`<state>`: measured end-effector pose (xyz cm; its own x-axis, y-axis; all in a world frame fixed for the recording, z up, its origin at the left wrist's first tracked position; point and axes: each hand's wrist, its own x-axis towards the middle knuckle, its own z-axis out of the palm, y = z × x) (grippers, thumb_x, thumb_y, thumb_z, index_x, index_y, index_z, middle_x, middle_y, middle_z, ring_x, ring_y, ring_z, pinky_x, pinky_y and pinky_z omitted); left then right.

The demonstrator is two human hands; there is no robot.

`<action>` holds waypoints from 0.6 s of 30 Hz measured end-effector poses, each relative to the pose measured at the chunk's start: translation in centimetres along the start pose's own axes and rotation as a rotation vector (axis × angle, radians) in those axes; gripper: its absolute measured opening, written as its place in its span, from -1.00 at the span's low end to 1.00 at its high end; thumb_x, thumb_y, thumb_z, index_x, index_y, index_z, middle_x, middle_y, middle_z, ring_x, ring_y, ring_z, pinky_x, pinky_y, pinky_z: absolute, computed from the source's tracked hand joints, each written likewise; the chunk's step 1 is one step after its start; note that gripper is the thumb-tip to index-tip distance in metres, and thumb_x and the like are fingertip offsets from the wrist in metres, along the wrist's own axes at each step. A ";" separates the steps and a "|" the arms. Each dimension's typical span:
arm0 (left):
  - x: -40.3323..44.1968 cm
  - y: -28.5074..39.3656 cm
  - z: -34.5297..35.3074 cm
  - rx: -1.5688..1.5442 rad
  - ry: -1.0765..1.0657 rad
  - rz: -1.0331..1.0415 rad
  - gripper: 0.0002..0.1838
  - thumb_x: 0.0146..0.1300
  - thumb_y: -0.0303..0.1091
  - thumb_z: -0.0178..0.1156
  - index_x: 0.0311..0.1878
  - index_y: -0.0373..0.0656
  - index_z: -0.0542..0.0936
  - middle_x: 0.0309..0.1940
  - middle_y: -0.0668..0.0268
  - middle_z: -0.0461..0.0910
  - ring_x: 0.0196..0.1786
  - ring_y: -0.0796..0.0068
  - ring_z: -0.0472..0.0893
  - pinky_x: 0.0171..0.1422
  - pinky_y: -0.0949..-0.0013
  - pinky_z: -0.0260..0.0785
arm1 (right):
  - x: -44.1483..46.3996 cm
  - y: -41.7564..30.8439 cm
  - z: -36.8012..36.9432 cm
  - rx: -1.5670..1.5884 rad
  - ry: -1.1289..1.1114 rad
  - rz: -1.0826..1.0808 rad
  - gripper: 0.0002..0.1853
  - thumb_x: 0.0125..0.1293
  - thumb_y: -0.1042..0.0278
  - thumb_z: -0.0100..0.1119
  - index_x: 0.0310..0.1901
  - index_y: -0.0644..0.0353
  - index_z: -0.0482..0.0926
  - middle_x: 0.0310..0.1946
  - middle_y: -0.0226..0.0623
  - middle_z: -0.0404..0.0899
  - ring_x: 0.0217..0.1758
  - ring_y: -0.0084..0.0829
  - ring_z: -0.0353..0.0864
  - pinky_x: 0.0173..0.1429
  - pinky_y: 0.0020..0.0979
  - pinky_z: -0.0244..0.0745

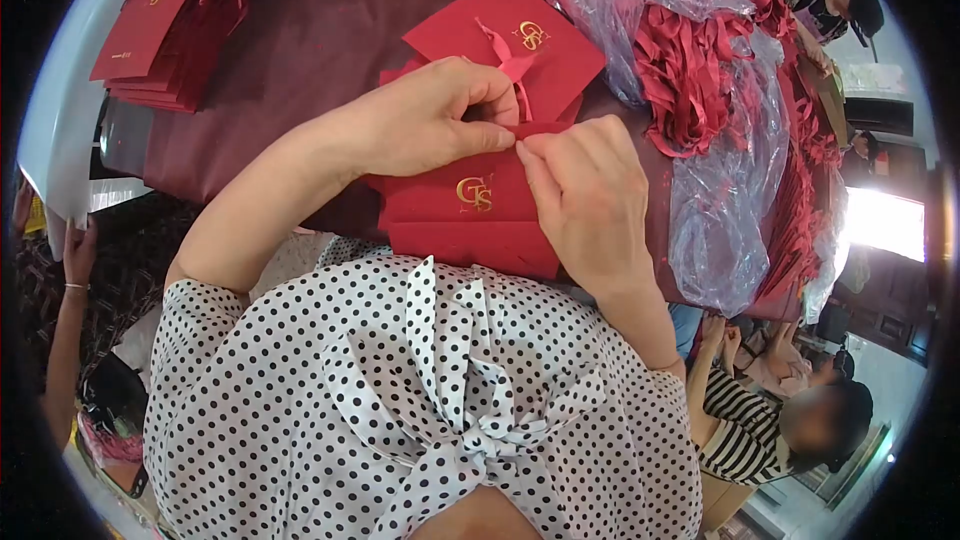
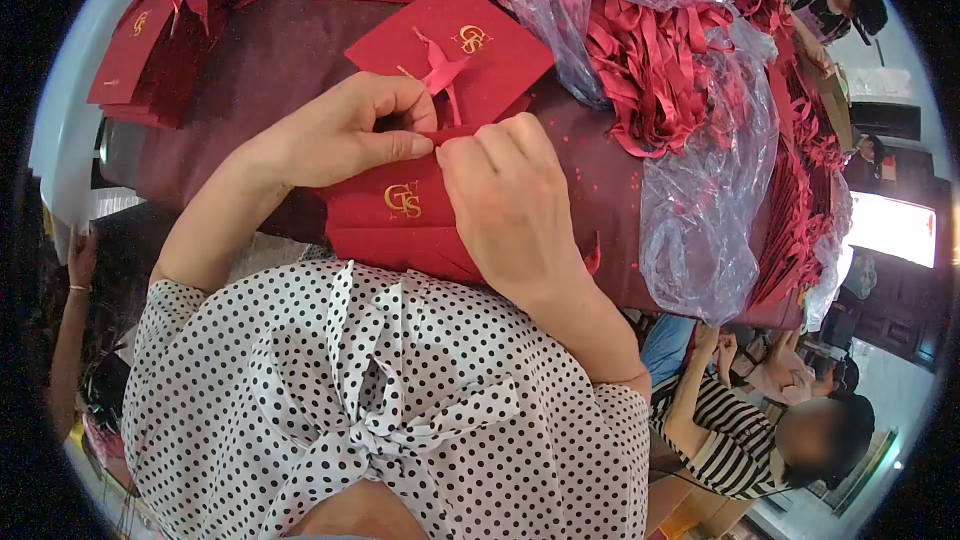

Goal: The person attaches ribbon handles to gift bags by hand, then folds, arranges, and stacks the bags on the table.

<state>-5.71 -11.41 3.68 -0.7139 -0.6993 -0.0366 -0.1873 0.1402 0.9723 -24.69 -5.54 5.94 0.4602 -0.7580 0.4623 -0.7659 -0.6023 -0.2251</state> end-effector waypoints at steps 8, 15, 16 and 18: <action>-0.5 0.2 0.6 0.240 0.119 0.096 -0.87 0.16 -0.41 0.18 -0.29 -0.27 0.52 -0.42 0.05 0.59 -0.30 0.19 0.63 -0.23 0.25 0.44 | 0.5 0.0 -0.6 0.022 -0.133 -0.059 -0.92 0.13 0.50 0.15 -0.42 0.21 0.44 -0.49 -0.20 0.40 -0.33 -0.19 0.41 -0.24 -0.27 0.39; -0.7 0.0 0.8 0.199 0.067 0.085 -0.84 0.16 -0.36 0.19 -0.26 -0.23 0.53 -0.39 0.08 0.59 -0.26 0.17 0.62 -0.19 0.22 0.43 | 1.0 0.3 -1.7 -0.170 -0.288 -0.361 -0.93 0.12 0.41 0.12 -0.38 0.18 0.47 -0.47 -0.28 0.39 -0.29 -0.31 0.42 -0.15 -0.37 0.41; -1.0 0.8 0.6 0.169 0.024 0.080 -0.86 0.22 -0.38 0.17 -0.24 -0.23 0.50 -0.47 0.20 0.52 -0.43 0.41 0.50 -0.33 0.33 0.32 | 1.1 0.8 -1.7 -0.071 -0.277 -0.387 -0.90 0.12 0.41 0.17 -0.36 0.20 0.48 -0.48 -0.29 0.43 -0.32 -0.31 0.45 -0.18 -0.36 0.42; -1.2 0.6 0.7 0.079 -0.021 0.161 -0.86 0.25 -0.37 0.14 -0.21 -0.23 0.51 -0.47 0.24 0.53 -0.43 0.47 0.48 -0.34 0.35 0.31 | 1.6 1.2 -2.5 0.280 -0.266 -0.071 -0.78 0.07 0.37 0.33 -0.31 0.21 0.49 -0.53 -0.30 0.52 -0.43 -0.29 0.50 -0.30 -0.29 0.43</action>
<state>-5.49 -10.01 4.13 -0.7524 -0.6490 0.1123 -0.1217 0.3046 0.9447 -25.99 -6.82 8.51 0.6363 -0.7281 0.2550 -0.5928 -0.6730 -0.4424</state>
